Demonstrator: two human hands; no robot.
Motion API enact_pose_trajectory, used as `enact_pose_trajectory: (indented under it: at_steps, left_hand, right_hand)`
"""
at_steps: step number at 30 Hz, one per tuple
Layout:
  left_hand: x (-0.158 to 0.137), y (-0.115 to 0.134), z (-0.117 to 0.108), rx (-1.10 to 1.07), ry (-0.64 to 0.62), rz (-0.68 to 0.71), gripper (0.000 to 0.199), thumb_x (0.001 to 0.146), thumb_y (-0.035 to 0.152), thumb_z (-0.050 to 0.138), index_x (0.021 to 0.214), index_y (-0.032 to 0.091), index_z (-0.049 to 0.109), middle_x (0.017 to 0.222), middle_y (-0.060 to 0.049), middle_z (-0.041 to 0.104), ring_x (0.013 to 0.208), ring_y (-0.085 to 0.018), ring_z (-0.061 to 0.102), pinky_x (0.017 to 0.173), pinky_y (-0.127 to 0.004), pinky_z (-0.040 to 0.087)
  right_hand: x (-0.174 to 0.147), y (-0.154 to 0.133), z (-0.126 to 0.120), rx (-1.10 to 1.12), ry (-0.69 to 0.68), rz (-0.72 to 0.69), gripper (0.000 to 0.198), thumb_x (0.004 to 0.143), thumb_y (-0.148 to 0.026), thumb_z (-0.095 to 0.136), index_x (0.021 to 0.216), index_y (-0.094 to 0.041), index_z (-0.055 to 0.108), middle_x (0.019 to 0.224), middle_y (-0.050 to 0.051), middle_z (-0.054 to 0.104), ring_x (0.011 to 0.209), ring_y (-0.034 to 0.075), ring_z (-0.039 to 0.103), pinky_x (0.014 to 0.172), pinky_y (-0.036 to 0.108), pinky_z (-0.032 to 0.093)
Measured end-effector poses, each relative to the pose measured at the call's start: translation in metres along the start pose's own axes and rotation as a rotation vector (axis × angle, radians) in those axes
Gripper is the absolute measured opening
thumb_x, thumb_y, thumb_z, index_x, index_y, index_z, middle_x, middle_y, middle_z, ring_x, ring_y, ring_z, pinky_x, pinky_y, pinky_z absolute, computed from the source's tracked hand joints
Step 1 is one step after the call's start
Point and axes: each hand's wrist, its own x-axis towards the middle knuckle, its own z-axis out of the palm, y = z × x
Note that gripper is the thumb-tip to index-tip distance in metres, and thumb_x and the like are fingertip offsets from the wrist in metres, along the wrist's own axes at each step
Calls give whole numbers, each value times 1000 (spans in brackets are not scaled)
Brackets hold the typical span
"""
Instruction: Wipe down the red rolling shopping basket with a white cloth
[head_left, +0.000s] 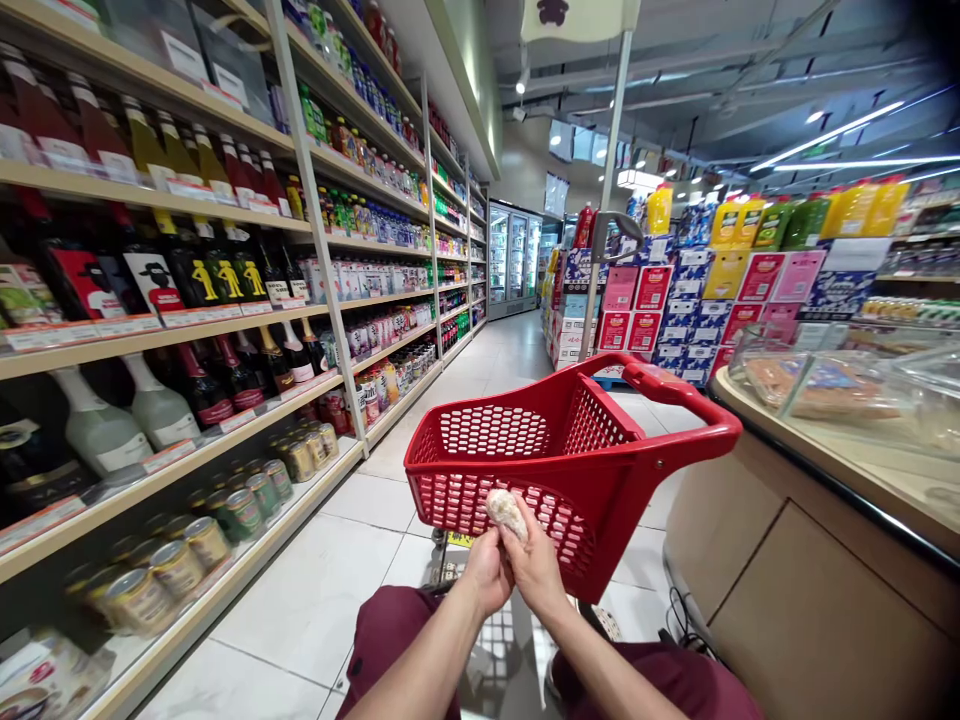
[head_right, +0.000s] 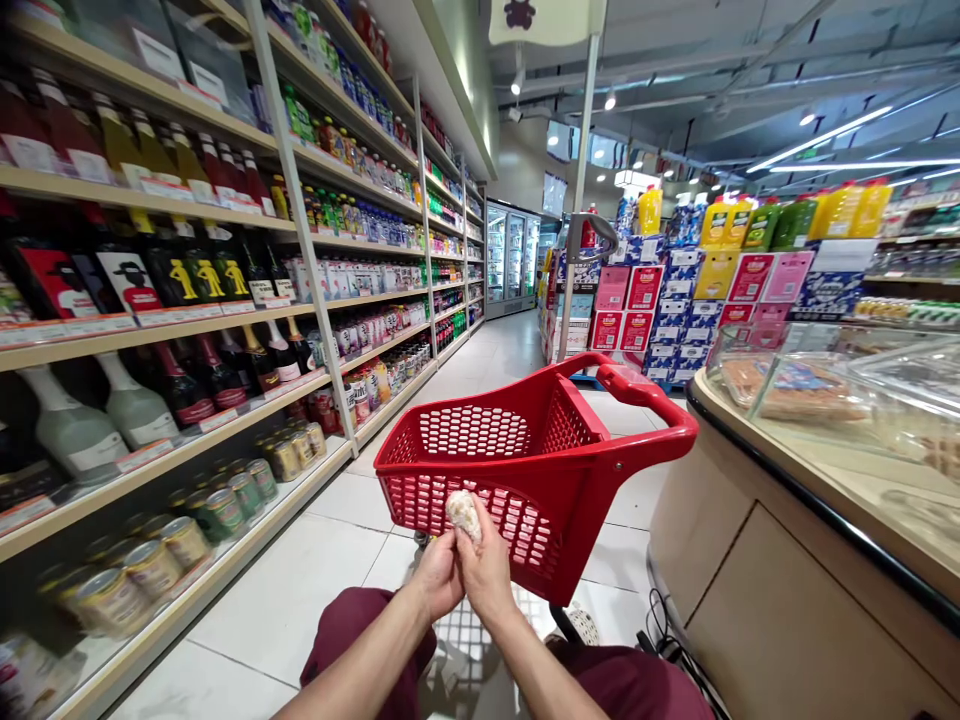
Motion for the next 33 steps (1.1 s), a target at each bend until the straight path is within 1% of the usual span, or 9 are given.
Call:
enact_pose_trajectory:
  at_steps: [3, 5, 11, 13, 16, 18, 24, 29, 33]
  left_hand:
    - [-3, 0, 3, 20, -20, -38, 20, 77, 25, 45, 86, 14, 59, 76, -7, 66, 76, -18, 62, 74, -30, 45]
    - [-4, 4, 2, 49, -18, -65, 19, 77, 24, 45, 84, 14, 59, 73, -7, 66, 75, -18, 61, 73, -30, 45]
    - [-2, 16, -12, 209, 129, -70, 9, 72, 22, 53, 78, 16, 56, 72, -2, 63, 67, -14, 59, 63, -26, 42]
    - [-2, 19, -20, 276, 196, -50, 11, 71, 24, 55, 79, 17, 54, 73, -1, 62, 65, -12, 58, 60, -24, 40]
    - [-5, 24, -32, 375, 260, -26, 12, 70, 26, 56, 77, 17, 53, 71, 0, 61, 60, -11, 56, 55, -22, 37]
    - [-5, 25, -38, 443, 284, -12, 10, 71, 24, 55, 75, 16, 52, 68, 0, 59, 56, -9, 55, 52, -21, 35]
    - [12, 19, -30, 698, 323, 85, 5, 76, 17, 45, 77, 16, 50, 69, 0, 60, 55, -9, 55, 49, -19, 35]
    - [20, 13, 2, 1019, 252, 280, 8, 70, 12, 51, 76, 16, 55, 79, -3, 63, 77, -14, 59, 70, -25, 43]
    - [18, 12, 29, 1261, 167, 473, 22, 71, 10, 46, 89, 19, 55, 98, -4, 59, 95, -15, 53, 87, -27, 37]
  right_hand:
    - [-6, 1, -4, -175, -38, -121, 52, 82, -26, 44, 132, -22, 32, 127, 9, 48, 116, 22, 46, 95, 41, 40]
    - [1, 2, -9, -249, -125, -281, 50, 82, -20, 42, 132, -22, 33, 129, 8, 45, 120, 21, 41, 97, 42, 37]
    - [67, 3, -16, -459, -100, -599, 43, 84, -9, 35, 124, -22, 45, 133, 7, 41, 129, 21, 23, 104, 49, 25]
    - [73, 12, -16, -520, -223, -689, 41, 84, -7, 36, 120, -22, 49, 131, 5, 44, 129, 20, 23, 103, 49, 26]
    - [54, 34, -17, -620, -465, -766, 38, 82, -7, 41, 114, -21, 54, 125, 4, 50, 125, 20, 32, 100, 45, 35]
    - [41, 45, -21, -664, -514, -796, 37, 80, -7, 43, 112, -21, 56, 122, 5, 53, 123, 20, 37, 97, 42, 39]
    - [48, 46, -56, -772, -137, -796, 42, 84, -7, 35, 124, -17, 45, 132, 8, 42, 128, 22, 24, 102, 48, 31]
    - [44, 51, -81, -802, -212, -892, 37, 86, -12, 35, 118, -17, 51, 124, 6, 51, 126, 19, 30, 98, 37, 40]
    - [49, 52, -106, -804, -4, -797, 40, 86, -8, 33, 124, -14, 45, 130, 10, 44, 128, 21, 25, 103, 44, 33]
